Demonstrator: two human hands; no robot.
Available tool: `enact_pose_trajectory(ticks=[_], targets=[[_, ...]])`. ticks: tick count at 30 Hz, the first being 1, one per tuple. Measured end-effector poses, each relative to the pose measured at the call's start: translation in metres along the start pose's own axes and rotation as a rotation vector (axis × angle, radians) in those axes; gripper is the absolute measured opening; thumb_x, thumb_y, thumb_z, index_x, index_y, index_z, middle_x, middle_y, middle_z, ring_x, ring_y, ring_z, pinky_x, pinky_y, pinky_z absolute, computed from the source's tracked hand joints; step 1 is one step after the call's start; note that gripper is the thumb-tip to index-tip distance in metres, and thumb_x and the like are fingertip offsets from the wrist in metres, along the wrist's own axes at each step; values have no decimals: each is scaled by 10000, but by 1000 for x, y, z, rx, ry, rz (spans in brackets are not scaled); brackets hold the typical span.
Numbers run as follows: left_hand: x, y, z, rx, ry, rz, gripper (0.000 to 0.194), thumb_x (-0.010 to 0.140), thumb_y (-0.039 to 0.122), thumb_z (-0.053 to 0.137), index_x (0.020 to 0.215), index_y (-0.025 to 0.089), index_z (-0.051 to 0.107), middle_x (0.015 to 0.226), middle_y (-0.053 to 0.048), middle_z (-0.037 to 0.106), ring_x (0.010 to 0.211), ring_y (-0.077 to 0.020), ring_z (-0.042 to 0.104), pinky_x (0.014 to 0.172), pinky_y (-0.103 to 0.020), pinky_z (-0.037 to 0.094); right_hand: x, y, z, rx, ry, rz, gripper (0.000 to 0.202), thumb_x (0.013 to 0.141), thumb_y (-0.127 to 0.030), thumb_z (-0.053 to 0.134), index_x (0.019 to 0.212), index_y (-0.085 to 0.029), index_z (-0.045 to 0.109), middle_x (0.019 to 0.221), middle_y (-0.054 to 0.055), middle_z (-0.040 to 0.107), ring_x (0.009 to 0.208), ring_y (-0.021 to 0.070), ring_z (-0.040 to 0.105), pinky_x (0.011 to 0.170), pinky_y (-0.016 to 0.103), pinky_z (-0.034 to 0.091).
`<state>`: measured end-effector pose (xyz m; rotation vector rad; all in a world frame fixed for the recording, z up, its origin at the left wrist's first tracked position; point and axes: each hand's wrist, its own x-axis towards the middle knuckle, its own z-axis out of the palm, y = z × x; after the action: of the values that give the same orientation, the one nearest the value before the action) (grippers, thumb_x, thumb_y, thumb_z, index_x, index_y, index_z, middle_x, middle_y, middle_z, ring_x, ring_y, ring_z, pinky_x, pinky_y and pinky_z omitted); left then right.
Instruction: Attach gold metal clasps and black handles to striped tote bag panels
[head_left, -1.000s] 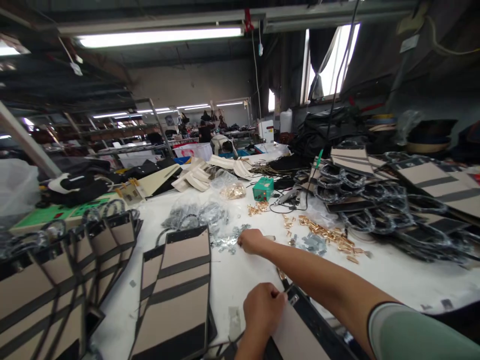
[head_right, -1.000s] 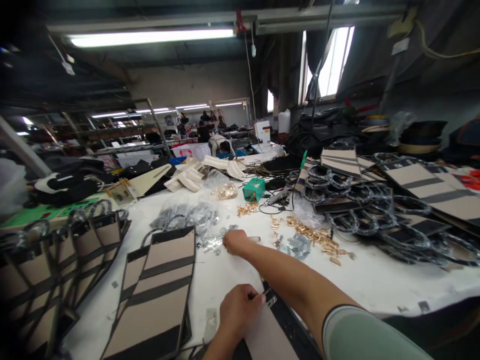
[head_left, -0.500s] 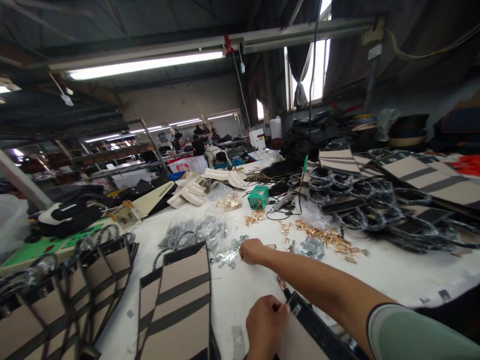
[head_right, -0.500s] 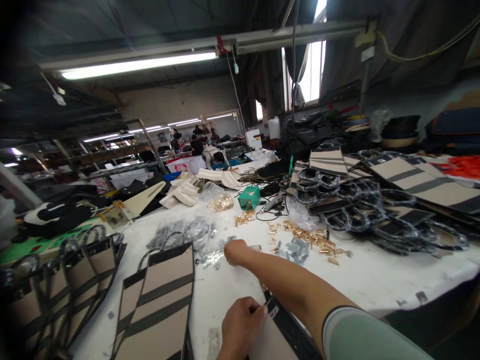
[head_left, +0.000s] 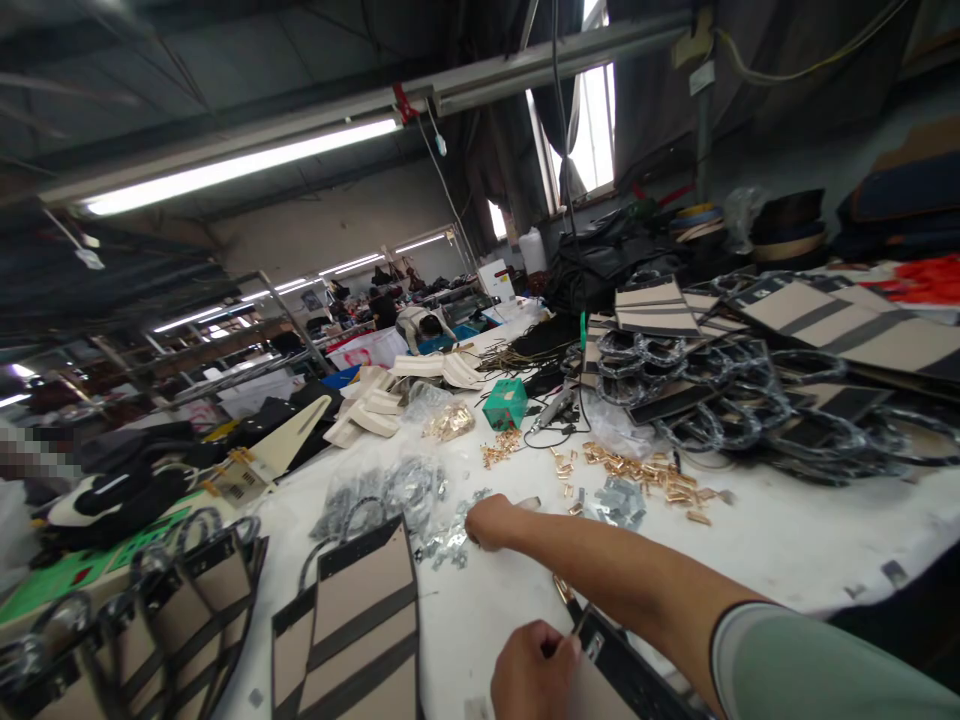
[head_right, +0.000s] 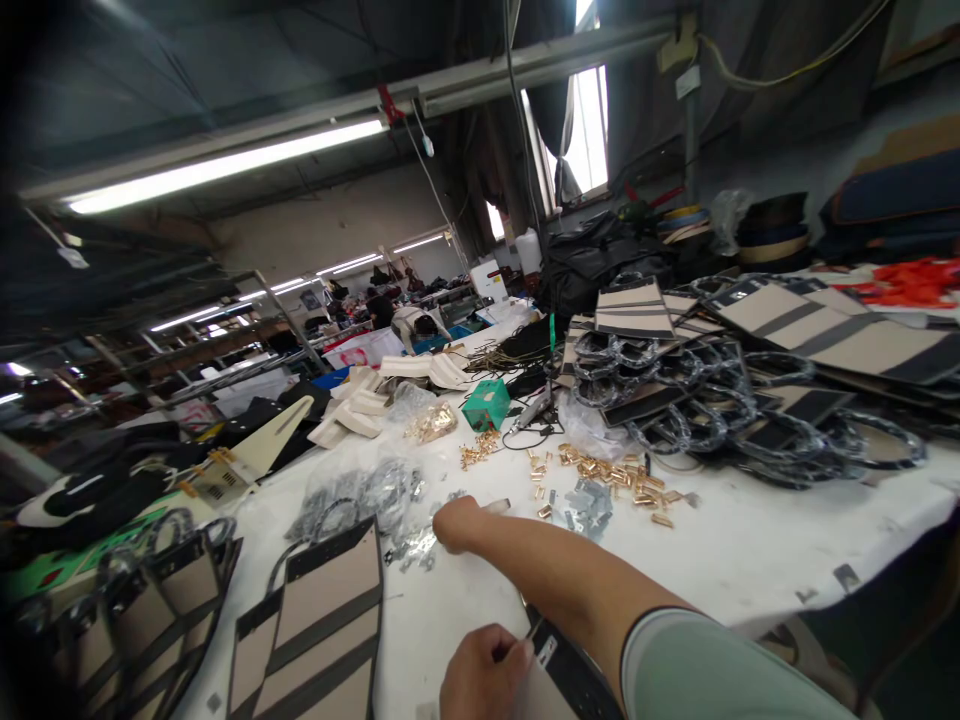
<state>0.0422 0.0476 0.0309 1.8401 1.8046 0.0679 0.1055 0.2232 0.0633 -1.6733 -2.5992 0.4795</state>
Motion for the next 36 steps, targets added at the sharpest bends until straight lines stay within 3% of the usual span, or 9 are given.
enact_pose_trajectory(ticks=[8, 15, 20, 25, 30, 33, 36], targets=[[10, -6, 7, 12, -27, -20, 186, 834, 382, 629, 738, 270, 743, 841, 11, 784, 852, -210, 711, 681, -289, 434, -4, 7, -10, -22, -100, -43, 364, 624, -56, 735, 947, -216, 780, 1103, 114, 776, 1070, 363, 722, 829, 444, 595], [6, -5, 6, -42, -10, 30, 222, 846, 395, 622, 734, 244, 740, 781, 4, 769, 819, -201, 699, 653, -277, 402, 6, 31, -8, 25, -164, -113, 403, 619, -104, 816, 968, -307, 803, 1104, -6, 782, 1002, 278, 729, 748, 312, 560], [0, -2, 3, -77, -17, 38, 236, 850, 401, 623, 746, 229, 747, 782, 1, 769, 815, -204, 695, 663, -277, 392, 20, 31, -13, 8, -231, -147, 354, 522, -99, 887, 834, -245, 803, 965, 11, 783, 936, 285, 719, 752, 326, 533], [1, -3, 4, -91, 10, 44, 227, 845, 382, 626, 731, 230, 749, 757, 6, 762, 793, -202, 692, 656, -284, 385, 18, 25, -23, -10, -224, -181, 262, 512, -135, 908, 721, -184, 757, 803, 23, 756, 856, 277, 700, 715, 312, 504], [-2, 1, 0, -57, -23, 41, 234, 860, 398, 626, 774, 231, 766, 750, 6, 757, 749, -184, 684, 606, -272, 361, -25, 37, -35, 81, -126, -245, 210, 700, -148, 790, 908, -177, 777, 927, 35, 769, 853, 201, 674, 674, 244, 445], [-3, 5, -2, -15, -44, 82, 243, 885, 409, 612, 855, 238, 781, 829, -4, 774, 777, -179, 682, 596, -263, 361, -79, 57, -40, 183, -100, -251, 225, 787, -192, 745, 1010, -161, 751, 998, 32, 757, 865, 149, 653, 707, 214, 436], [3, 2, 1, -50, -64, 76, 284, 885, 468, 606, 892, 246, 783, 885, -15, 777, 807, -193, 676, 605, -272, 357, -149, 76, -39, 471, -129, -211, 252, 772, -267, 774, 1003, -171, 746, 827, -10, 724, 639, 99, 610, 603, 197, 434]])
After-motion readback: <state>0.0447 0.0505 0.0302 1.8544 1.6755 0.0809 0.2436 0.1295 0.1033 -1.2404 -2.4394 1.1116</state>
